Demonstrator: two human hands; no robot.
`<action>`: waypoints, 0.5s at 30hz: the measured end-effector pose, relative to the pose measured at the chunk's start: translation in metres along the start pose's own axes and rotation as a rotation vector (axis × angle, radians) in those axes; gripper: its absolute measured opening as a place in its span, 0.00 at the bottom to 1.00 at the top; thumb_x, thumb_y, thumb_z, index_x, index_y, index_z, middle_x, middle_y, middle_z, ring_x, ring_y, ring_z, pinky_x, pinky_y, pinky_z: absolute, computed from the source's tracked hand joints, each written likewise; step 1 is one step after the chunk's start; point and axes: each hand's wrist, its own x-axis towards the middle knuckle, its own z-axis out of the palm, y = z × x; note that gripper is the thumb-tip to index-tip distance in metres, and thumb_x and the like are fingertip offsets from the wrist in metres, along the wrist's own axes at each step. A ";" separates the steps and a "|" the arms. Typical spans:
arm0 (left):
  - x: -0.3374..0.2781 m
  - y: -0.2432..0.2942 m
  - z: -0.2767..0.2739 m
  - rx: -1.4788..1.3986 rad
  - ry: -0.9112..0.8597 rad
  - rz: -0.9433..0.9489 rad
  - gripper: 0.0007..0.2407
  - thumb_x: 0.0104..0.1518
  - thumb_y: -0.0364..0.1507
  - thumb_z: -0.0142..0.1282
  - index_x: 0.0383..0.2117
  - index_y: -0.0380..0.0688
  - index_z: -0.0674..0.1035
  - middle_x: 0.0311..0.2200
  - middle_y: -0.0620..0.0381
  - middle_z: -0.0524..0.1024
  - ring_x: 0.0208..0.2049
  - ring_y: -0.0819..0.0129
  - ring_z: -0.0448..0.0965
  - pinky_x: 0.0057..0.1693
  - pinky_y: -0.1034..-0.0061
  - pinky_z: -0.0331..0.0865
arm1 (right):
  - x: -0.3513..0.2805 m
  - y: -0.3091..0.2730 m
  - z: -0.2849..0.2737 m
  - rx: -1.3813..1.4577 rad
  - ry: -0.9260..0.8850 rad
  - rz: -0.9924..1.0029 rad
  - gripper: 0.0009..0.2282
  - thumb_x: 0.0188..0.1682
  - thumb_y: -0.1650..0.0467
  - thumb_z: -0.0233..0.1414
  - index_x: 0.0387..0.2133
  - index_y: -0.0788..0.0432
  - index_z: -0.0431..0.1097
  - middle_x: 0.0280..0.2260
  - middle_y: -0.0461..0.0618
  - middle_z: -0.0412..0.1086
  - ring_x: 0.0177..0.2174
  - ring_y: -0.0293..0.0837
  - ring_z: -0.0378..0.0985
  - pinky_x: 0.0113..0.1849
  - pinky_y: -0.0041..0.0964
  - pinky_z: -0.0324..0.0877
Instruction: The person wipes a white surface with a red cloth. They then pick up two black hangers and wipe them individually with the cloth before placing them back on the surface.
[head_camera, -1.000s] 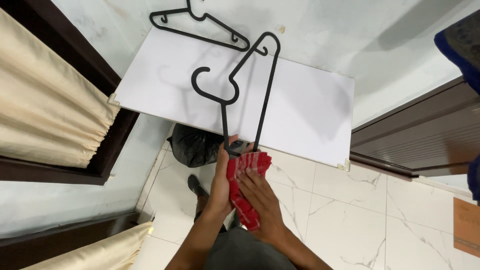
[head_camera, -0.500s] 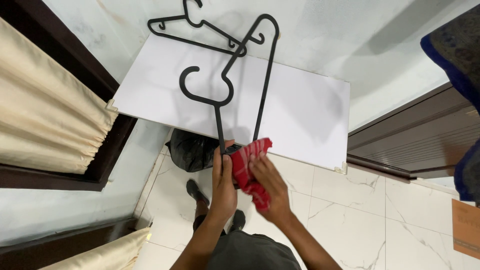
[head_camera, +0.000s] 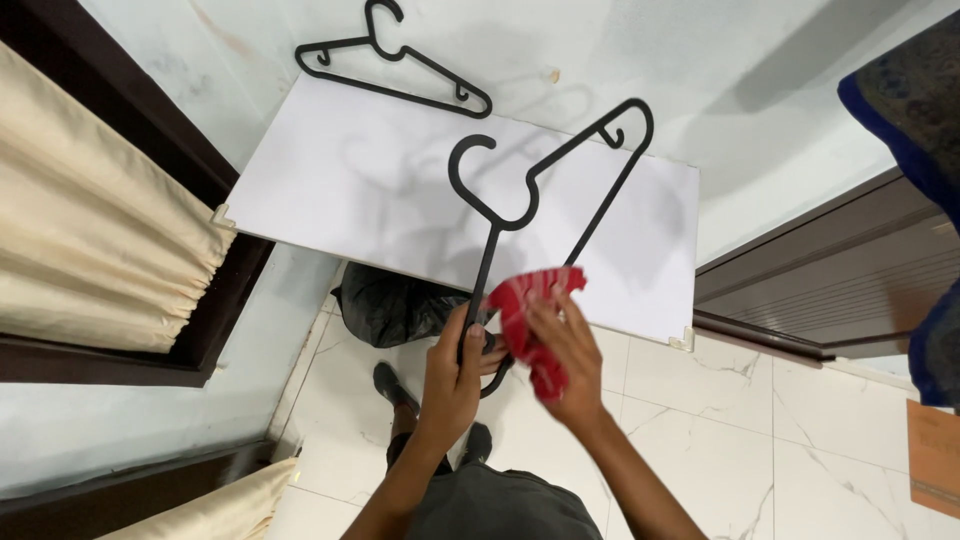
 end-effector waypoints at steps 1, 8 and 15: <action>0.000 0.000 0.000 -0.003 -0.005 -0.002 0.17 0.71 0.34 0.34 0.59 0.38 0.70 0.40 0.44 0.83 0.39 0.63 0.87 0.45 0.74 0.83 | 0.019 0.005 -0.013 -0.005 -0.001 0.004 0.18 0.53 0.79 0.58 0.57 0.58 0.71 0.62 0.50 0.69 0.68 0.55 0.60 0.63 0.56 0.60; -0.006 -0.010 -0.006 -0.038 -0.031 -0.092 0.20 0.70 0.39 0.35 0.58 0.36 0.68 0.38 0.41 0.85 0.41 0.57 0.90 0.46 0.70 0.85 | 0.033 0.013 -0.046 0.332 0.322 0.515 0.19 0.53 0.82 0.43 0.58 0.66 0.67 0.57 0.67 0.67 0.59 0.65 0.67 0.61 0.57 0.65; -0.007 0.009 -0.018 -0.035 -0.141 -0.167 0.21 0.69 0.40 0.37 0.58 0.36 0.68 0.38 0.39 0.86 0.39 0.55 0.90 0.43 0.70 0.84 | -0.004 0.038 -0.018 -0.061 0.068 -0.019 0.18 0.51 0.79 0.56 0.56 0.64 0.68 0.60 0.57 0.68 0.64 0.57 0.64 0.66 0.58 0.60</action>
